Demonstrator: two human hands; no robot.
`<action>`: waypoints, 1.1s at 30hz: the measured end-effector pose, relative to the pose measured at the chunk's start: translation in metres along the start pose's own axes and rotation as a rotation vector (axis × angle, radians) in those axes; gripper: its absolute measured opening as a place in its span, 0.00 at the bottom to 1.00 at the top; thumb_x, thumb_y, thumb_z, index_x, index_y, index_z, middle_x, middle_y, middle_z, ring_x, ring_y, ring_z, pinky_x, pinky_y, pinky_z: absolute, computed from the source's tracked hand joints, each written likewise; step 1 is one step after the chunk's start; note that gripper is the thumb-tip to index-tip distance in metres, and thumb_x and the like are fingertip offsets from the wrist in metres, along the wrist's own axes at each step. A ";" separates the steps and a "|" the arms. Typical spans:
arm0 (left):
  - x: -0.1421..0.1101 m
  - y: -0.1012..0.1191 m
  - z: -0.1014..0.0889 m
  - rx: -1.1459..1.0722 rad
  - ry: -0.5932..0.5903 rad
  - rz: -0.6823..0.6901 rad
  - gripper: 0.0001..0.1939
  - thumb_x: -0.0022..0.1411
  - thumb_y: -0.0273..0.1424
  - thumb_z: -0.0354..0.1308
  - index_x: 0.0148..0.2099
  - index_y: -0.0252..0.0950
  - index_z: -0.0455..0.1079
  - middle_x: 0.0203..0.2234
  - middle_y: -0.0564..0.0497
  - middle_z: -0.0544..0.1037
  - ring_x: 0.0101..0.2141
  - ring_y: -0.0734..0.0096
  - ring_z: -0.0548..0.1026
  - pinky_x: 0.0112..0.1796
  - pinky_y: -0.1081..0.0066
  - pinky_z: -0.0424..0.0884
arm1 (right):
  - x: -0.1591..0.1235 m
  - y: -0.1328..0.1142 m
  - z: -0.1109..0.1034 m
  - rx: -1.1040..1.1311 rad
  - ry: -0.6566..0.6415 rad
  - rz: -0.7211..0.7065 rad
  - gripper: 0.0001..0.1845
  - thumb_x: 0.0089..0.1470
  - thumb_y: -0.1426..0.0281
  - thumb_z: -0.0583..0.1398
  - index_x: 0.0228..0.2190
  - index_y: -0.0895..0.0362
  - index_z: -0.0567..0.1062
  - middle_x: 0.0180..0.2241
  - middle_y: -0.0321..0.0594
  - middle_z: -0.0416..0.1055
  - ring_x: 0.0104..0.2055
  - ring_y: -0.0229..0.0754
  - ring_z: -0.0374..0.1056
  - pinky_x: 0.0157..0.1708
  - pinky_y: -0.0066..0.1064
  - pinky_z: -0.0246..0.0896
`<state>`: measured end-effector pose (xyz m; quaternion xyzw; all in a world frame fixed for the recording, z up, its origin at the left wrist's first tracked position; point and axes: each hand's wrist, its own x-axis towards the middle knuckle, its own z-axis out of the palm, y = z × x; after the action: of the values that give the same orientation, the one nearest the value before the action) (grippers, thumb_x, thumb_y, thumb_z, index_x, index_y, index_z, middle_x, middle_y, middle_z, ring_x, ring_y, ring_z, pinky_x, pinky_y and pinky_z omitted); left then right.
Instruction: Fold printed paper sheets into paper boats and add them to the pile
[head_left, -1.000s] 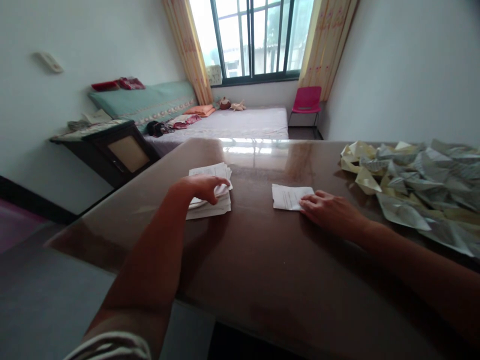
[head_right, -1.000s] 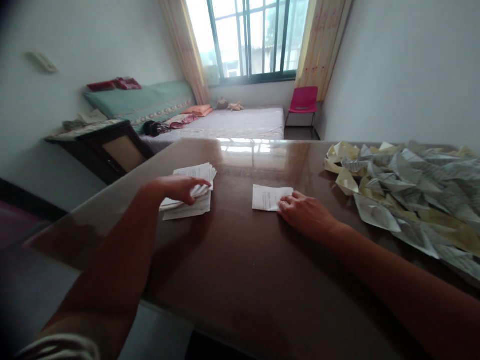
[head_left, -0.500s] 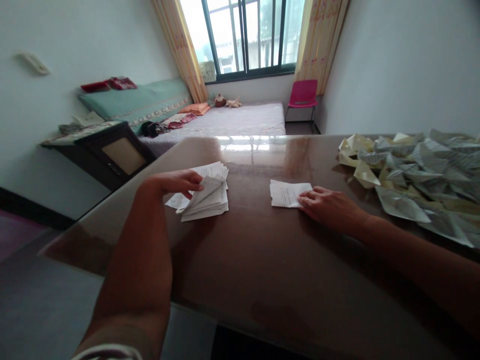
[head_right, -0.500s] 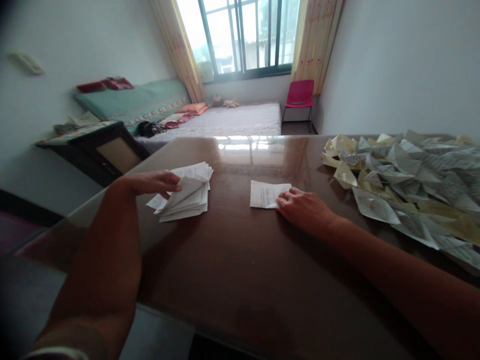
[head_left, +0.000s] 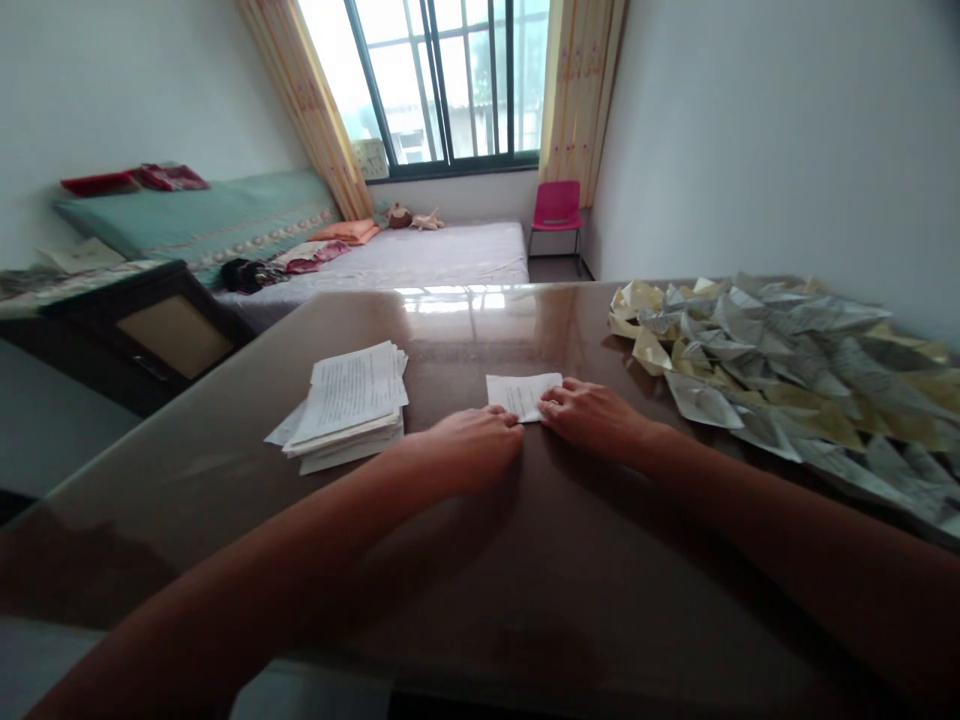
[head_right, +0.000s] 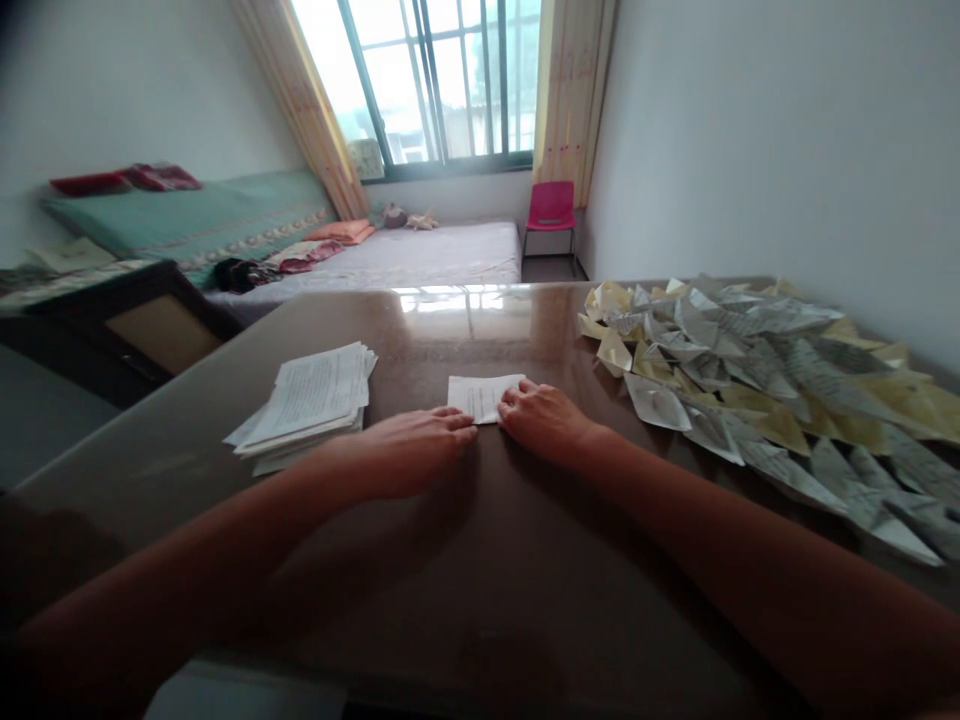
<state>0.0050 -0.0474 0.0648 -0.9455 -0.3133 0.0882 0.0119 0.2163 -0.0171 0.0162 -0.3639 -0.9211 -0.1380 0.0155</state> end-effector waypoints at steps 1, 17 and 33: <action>0.012 0.010 0.010 0.051 0.009 0.002 0.19 0.61 0.26 0.50 0.54 0.28 0.68 0.51 0.36 0.73 0.51 0.59 0.70 0.51 0.66 0.66 | 0.000 -0.001 0.001 0.000 0.000 -0.004 0.12 0.61 0.72 0.53 0.38 0.60 0.76 0.39 0.49 0.74 0.41 0.47 0.68 0.38 0.33 0.62; 0.030 0.014 0.047 0.118 0.237 -0.195 0.21 0.66 0.25 0.46 0.60 0.37 0.61 0.54 0.45 0.70 0.52 0.56 0.68 0.41 0.62 0.76 | 0.001 0.074 0.013 0.399 0.106 0.401 0.13 0.58 0.69 0.55 0.40 0.53 0.78 0.41 0.39 0.77 0.41 0.41 0.72 0.42 0.28 0.60; 0.026 -0.001 0.042 0.152 0.151 -0.088 0.26 0.65 0.22 0.46 0.63 0.43 0.59 0.60 0.51 0.65 0.56 0.57 0.66 0.46 0.62 0.75 | 0.007 0.033 -0.001 0.408 0.025 -0.104 0.13 0.59 0.64 0.57 0.41 0.56 0.77 0.41 0.44 0.75 0.45 0.43 0.67 0.45 0.34 0.60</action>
<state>0.0181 -0.0328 0.0194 -0.9312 -0.3449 0.0398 0.1112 0.2338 0.0102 0.0262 -0.3036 -0.9471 0.0463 0.0933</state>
